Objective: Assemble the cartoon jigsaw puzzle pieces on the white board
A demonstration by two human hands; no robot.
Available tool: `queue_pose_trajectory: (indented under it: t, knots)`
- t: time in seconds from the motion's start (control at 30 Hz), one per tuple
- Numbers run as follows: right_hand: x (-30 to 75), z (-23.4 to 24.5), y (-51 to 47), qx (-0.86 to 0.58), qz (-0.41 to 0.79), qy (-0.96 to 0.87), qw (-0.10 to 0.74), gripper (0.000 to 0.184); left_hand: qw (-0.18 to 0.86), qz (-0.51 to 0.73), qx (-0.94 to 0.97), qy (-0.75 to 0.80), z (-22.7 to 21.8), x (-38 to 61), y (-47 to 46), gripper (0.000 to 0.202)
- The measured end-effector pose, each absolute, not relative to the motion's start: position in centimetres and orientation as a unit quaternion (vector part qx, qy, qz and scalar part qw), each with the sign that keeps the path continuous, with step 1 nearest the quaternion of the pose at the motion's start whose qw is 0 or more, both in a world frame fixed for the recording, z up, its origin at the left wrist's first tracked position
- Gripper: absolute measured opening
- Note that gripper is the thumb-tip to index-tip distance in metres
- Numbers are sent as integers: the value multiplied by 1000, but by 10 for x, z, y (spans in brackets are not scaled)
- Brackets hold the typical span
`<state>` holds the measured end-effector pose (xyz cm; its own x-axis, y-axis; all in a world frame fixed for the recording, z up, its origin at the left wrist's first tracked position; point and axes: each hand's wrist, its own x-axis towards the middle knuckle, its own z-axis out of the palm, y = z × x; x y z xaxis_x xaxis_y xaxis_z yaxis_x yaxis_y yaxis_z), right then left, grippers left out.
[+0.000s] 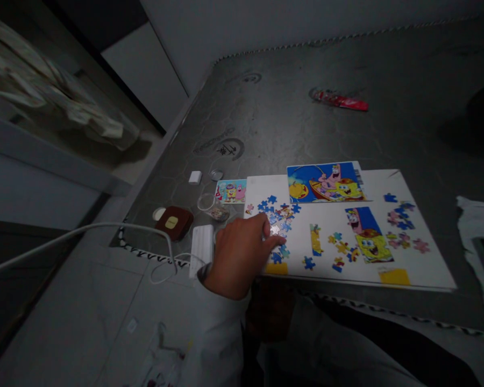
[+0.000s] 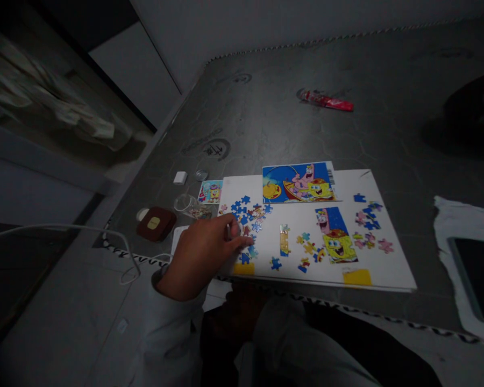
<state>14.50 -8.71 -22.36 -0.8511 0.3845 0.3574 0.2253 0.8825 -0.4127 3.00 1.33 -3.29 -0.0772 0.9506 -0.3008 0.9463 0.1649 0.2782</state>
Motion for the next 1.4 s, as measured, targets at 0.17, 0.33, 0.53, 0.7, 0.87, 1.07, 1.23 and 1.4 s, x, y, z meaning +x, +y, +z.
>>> queue_pose_trajectory:
  t: [0.17, 0.33, 0.53, 0.7, 0.87, 1.07, 1.23, 1.4]
  knots:
    - [145, -218, -85, -147, 155, -949, 233, 31, 185, 21, 644, 742, -32, 26, 15, 29]
    - [143, -223, -87, -148, 144, -949, 240, 35, 180, 38, 627, 757, -31, 27, 15, 31]
    - [142, -220, -86, -152, 126, -941, 276, 38, 175, 52, 617, 765, -35, 23, 16, 30]
    - [144, -210, -81, -166, 113, -930, 307, 39, 159, 70, 582, 795, -32, 12, 15, 28]
    - [144, -206, -81, -170, 107, -923, 328, 40, 149, 42, 549, 821, -30, 3, 16, 26]
    - [143, -205, -81, -171, 109, -918, 340, 40, 138, 74, 563, 812, -30, 4, 17, 25]
    - [144, -207, -80, -163, 110, -921, 336, 39, 121, 91, 599, 787, -32, 5, 18, 27]
    - [143, -209, -81, -162, 106, -922, 336, 41, 123, 80, 601, 786, -34, 5, 18, 33]
